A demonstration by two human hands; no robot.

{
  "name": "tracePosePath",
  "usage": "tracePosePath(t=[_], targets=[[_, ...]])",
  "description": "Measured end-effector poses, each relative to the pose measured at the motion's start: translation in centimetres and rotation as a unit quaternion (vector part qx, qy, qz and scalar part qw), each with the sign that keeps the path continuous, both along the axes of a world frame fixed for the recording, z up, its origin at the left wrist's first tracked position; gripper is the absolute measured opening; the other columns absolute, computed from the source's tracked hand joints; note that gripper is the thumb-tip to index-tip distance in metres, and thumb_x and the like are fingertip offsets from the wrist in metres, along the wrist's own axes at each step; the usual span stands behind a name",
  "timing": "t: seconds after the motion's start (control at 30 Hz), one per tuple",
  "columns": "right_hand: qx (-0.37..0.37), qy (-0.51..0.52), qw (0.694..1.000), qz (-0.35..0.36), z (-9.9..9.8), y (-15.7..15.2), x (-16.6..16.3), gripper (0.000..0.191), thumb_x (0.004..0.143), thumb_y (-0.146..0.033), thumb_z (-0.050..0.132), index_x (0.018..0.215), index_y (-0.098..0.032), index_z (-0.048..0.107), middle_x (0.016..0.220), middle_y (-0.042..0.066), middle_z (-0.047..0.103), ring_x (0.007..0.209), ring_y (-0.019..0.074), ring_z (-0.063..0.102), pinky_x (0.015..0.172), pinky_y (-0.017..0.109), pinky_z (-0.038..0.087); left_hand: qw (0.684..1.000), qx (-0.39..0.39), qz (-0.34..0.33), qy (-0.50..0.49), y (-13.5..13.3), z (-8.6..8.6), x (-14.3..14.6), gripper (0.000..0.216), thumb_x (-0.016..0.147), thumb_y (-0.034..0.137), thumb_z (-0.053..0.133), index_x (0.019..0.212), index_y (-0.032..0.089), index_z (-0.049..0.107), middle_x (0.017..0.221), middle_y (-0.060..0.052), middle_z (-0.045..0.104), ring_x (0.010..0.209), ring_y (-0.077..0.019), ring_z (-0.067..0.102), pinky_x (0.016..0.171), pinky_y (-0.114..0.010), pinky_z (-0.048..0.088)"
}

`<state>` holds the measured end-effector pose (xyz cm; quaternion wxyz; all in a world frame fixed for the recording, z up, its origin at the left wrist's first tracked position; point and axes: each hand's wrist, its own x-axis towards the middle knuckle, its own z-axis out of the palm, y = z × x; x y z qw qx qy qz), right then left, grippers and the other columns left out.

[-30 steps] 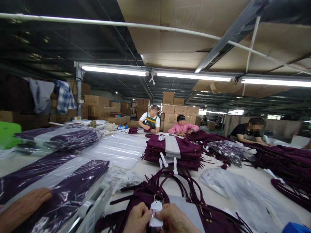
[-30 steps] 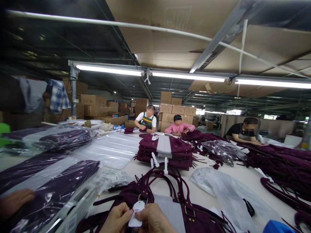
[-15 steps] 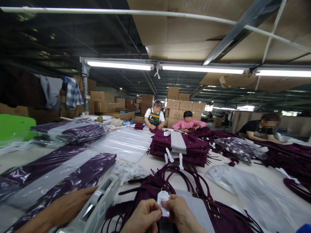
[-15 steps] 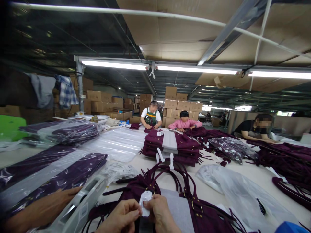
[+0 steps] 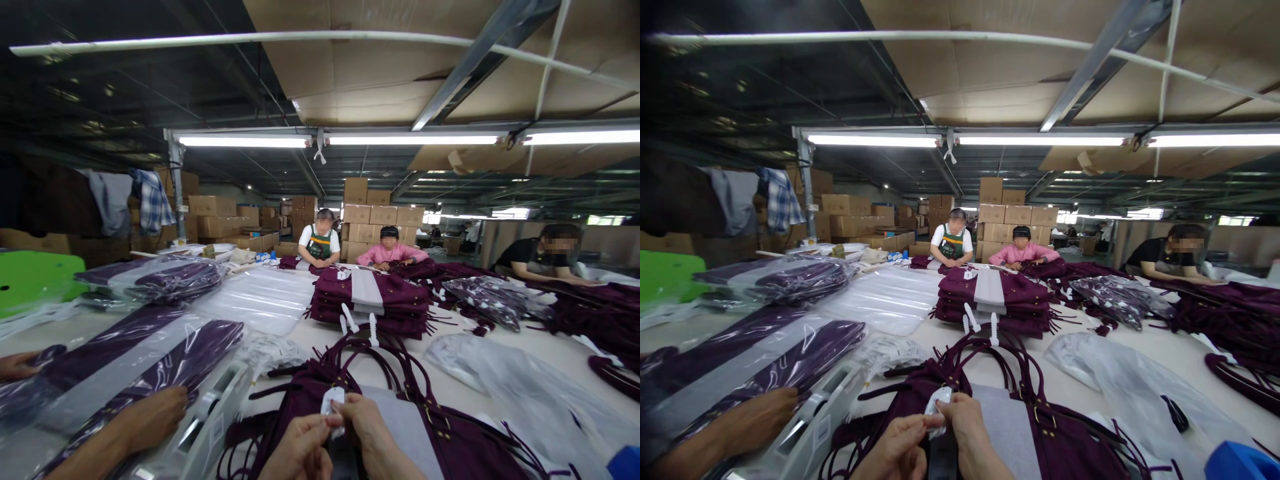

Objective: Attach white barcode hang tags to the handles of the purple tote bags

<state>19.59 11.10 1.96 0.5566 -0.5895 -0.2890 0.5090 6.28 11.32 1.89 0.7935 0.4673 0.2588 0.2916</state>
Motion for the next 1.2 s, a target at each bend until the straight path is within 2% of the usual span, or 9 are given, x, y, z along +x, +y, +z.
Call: tracePosePath(t=[0.13,0.27,0.6,0.7,0.77,0.87,0.97,1.1,1.2], targets=[[0.049,-0.087,0.994,0.037,0.3,-0.8,0.0,0.036,0.064,-0.051,0.056,0.055,-0.019,0.045,0.048,-0.003,0.042,0.046,0.0104,0.038,0.044,0.023,0.026,0.998,0.005,0.064,-0.017,-0.1,0.4,0.0,0.064,0.055,0.059,0.066,0.096,0.010,0.060,0.034,0.003,0.045,0.029,-0.0053,0.034,0.036,-0.017,0.020],[0.103,-0.277,0.953,0.059,0.1,-1.4,-0.2,0.047,0.073,-0.064,0.038,0.057,-0.020,0.042,0.053,0.000,0.045,0.052,0.0145,0.044,0.047,0.025,0.031,0.994,0.016,0.107,-0.026,-0.4,1.1,0.0,0.055,0.055,0.057,0.068,0.082,0.009,0.064,0.040,0.000,0.049,0.033,-0.0041,0.034,0.037,-0.017,0.019],[0.119,-0.256,0.958,-0.052,0.5,-1.8,-1.0,0.022,0.081,-0.040,0.040,0.074,-0.020,0.044,0.058,-0.001,0.052,0.041,0.0114,0.046,0.040,0.022,0.033,0.983,-0.003,0.151,0.101,2.6,-2.6,0.3,0.065,0.039,0.065,0.069,0.069,0.008,0.067,0.031,0.001,0.042,0.032,-0.0062,0.034,0.037,-0.018,0.020],[0.110,-0.284,0.951,-0.057,1.5,-2.6,-0.6,0.014,0.080,-0.030,0.038,0.077,-0.020,0.047,0.061,-0.002,0.053,0.041,0.0104,0.047,0.040,0.021,0.035,0.970,0.013,0.226,0.089,2.2,-2.0,0.0,0.060,0.041,0.063,0.069,0.065,0.007,0.067,0.028,0.003,0.037,0.031,-0.0052,0.030,0.036,-0.018,0.018],[0.103,-0.318,0.941,-0.043,2.3,-3.6,0.0,0.011,0.078,-0.026,0.040,0.079,-0.020,0.049,0.058,-0.002,0.053,0.046,0.0117,0.051,0.044,0.021,0.037,0.945,-0.002,0.325,0.038,1.5,-0.6,-0.6,0.050,0.042,0.054,0.073,0.060,0.009,0.066,0.032,0.002,0.043,0.033,-0.0044,0.032,0.036,-0.018,0.020],[0.076,-0.331,0.941,-0.006,3.7,-5.2,1.3,0.013,0.076,-0.024,0.040,0.080,-0.019,0.051,0.056,-0.002,0.053,0.054,0.0144,0.055,0.048,0.022,0.040,0.870,-0.042,0.485,-0.076,0.7,1.9,-1.3,0.034,0.037,0.039,0.076,0.050,0.012,0.059,0.043,0.002,0.053,0.038,-0.0064,0.039,0.034,-0.018,0.024],[0.045,-0.344,0.938,0.011,4.9,-6.8,2.9,0.014,0.075,-0.025,0.040,0.078,-0.018,0.051,0.056,-0.001,0.053,0.056,0.0157,0.056,0.050,0.023,0.040,0.799,-0.036,0.579,-0.157,0.5,3.1,-1.8,0.032,0.045,0.039,0.070,0.042,0.014,0.050,0.039,0.004,0.048,0.036,-0.0071,0.039,0.032,-0.019,0.024],[0.030,-0.447,0.893,0.035,6.1,-9.8,5.9,0.017,0.075,-0.028,0.039,0.077,-0.018,0.053,0.064,0.002,0.057,0.060,0.0167,0.056,0.058,0.027,0.042,0.810,0.088,0.578,-0.051,-1.2,2.6,-2.4,0.031,0.056,0.042,0.064,0.049,0.014,0.054,0.045,0.002,0.052,0.037,-0.0069,0.039,0.034,-0.020,0.028],[0.017,-0.581,0.812,0.059,6.0,-13.3,8.7,0.022,0.076,-0.029,0.038,0.081,-0.018,0.056,0.084,0.008,0.059,0.078,0.0208,0.056,0.072,0.033,0.043,0.834,0.318,0.415,0.178,-4.1,1.9,-3.6,0.033,0.068,0.042,0.058,0.051,0.015,0.054,0.046,0.002,0.050,0.040,-0.0070,0.041,0.041,-0.019,0.033]])
